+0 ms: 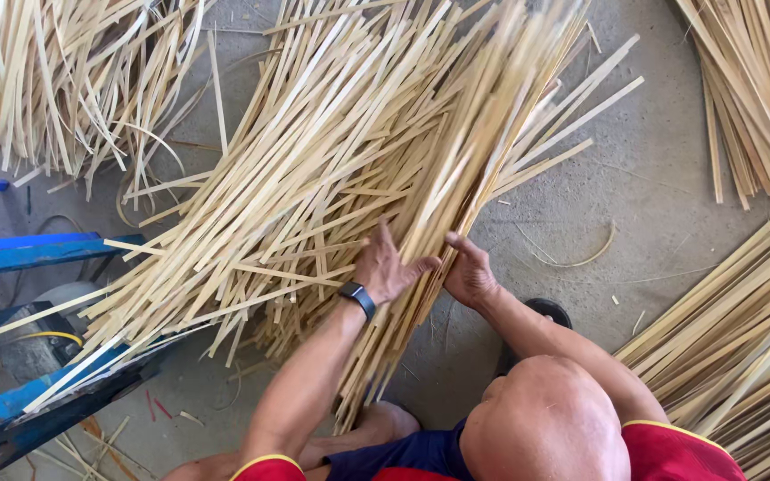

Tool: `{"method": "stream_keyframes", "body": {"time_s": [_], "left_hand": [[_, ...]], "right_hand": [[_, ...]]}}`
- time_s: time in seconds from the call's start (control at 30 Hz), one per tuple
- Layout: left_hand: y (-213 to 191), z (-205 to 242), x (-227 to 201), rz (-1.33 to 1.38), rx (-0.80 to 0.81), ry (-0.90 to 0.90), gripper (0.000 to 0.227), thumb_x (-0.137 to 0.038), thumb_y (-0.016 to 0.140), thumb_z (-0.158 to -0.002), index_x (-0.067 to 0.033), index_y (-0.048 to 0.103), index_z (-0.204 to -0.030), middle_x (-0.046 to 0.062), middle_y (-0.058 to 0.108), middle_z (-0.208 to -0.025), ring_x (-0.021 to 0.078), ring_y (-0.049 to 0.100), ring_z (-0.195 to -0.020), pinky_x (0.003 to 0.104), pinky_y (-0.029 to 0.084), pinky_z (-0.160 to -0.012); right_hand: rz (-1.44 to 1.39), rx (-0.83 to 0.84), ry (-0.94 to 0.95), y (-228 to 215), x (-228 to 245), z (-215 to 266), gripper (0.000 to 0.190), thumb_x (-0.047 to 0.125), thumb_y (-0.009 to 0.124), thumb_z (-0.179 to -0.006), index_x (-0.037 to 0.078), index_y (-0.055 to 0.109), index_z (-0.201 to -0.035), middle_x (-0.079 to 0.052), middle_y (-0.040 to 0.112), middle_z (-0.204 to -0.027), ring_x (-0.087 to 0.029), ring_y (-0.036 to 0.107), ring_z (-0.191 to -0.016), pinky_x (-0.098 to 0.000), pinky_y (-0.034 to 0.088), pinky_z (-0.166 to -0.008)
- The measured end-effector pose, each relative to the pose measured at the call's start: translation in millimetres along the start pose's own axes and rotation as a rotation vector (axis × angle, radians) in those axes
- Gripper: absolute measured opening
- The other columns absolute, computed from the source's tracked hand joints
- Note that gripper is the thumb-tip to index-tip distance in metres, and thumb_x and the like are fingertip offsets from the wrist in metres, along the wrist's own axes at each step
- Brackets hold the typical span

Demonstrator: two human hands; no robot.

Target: The person uses a grinding machine to smooth bamboo strips, then gathers and aligns them into bundles on the floor. Finally, the person ties the bundles with colored plastic ties.

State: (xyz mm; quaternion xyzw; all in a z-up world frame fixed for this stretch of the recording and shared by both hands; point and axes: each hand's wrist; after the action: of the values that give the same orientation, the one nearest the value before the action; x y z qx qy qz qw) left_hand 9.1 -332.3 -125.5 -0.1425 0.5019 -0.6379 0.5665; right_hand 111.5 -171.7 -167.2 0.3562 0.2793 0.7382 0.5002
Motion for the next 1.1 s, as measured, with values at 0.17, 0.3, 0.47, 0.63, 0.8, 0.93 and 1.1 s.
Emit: {"method": "stream_keyframes", "body": {"time_s": [0.17, 0.3, 0.47, 0.63, 0.8, 0.93, 1.1], "left_hand": [[-6, 15, -28, -0.146, 0.119, 0.044, 0.15, -0.086, 0.086, -0.037, 0.0004, 0.03, -0.147, 0.03, 0.047, -0.136, 0.042, 0.053, -0.12, 0.053, 0.054, -0.098], [-13, 21, -40, -0.178, 0.04, 0.01, 0.149, -0.07, 0.104, -0.03, -0.0048, 0.031, -0.142, 0.037, 0.032, -0.145, 0.0569, 0.033, -0.136, 0.065, 0.044, -0.101], [-15, 42, -71, 0.035, -0.029, 0.022, 0.142, -0.052, 0.098, -0.04, -0.0029, 0.021, -0.149, 0.025, 0.046, -0.141, 0.0377, 0.05, -0.128, 0.061, 0.035, -0.114], [-26, 68, -105, 0.018, 0.163, 0.0, 0.134, -0.044, 0.091, -0.058, -0.0047, 0.011, -0.158, 0.019, 0.056, -0.135, 0.0334, 0.057, -0.126, 0.068, 0.01, -0.127], [-29, 77, -132, 0.049, -0.231, 0.537, 0.134, -0.054, 0.089, -0.059, -0.0005, 0.012, -0.154, 0.031, 0.042, -0.149, 0.0425, 0.052, -0.133, 0.064, 0.026, -0.115], [-43, 63, -141, 0.207, -0.215, 0.625, 0.126, -0.07, 0.086, -0.074, -0.0101, 0.017, -0.162, 0.029, 0.04, -0.158, 0.0404, 0.053, -0.139, 0.049, 0.051, -0.109], [-85, 12, -149, 0.124, -0.209, 0.58, 0.153, -0.078, 0.085, -0.049, -0.0032, 0.008, -0.158, 0.033, 0.038, -0.146, 0.0446, 0.054, -0.126, 0.052, 0.056, -0.1]], "right_hand": [[0.063, -0.162, 0.007, 9, 2, 3, 0.088, 0.045, 0.082, -0.075, 0.001, 0.046, -0.143, -0.02, 0.062, -0.133, -0.037, 0.062, -0.122, -0.0584, 0.055, -0.102], [-0.024, -0.045, 0.065, 2, -1, -1, 0.089, 0.038, 0.086, -0.075, -0.001, 0.045, -0.144, -0.021, 0.062, -0.133, -0.037, 0.061, -0.125, -0.056, 0.052, -0.108], [0.094, 0.043, 0.045, -19, 7, 13, 0.09, 0.035, 0.088, -0.073, 0.001, 0.046, -0.144, -0.018, 0.062, -0.135, -0.032, 0.061, -0.126, -0.0501, 0.045, -0.115], [0.049, 0.113, -0.169, -25, 17, 50, 0.086, 0.033, 0.088, -0.074, 0.001, 0.046, -0.143, -0.017, 0.063, -0.131, -0.031, 0.062, -0.123, -0.0498, 0.049, -0.11], [0.149, -0.039, -0.353, -31, 50, 66, 0.07, 0.022, 0.085, -0.079, -0.006, 0.055, -0.135, -0.019, 0.067, -0.119, -0.033, 0.067, -0.112, -0.0487, 0.057, -0.102], [0.104, 0.074, -0.483, -45, 96, 77, 0.061, 0.014, 0.082, -0.085, -0.009, 0.056, -0.135, -0.021, 0.068, -0.117, -0.036, 0.068, -0.11, -0.0501, 0.059, -0.102], [0.046, 0.35, -0.506, -19, 147, 90, 0.064, 0.015, 0.084, -0.082, -0.007, 0.056, -0.136, -0.023, 0.07, -0.121, -0.037, 0.069, -0.112, -0.0495, 0.058, -0.101]]}}
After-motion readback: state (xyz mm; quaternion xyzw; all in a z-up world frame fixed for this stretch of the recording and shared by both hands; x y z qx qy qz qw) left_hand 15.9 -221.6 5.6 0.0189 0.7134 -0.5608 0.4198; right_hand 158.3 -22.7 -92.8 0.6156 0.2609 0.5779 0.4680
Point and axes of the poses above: each hand's wrist, its own z-axis away from the middle knuckle, its own y-axis out of the palm, x = y × z
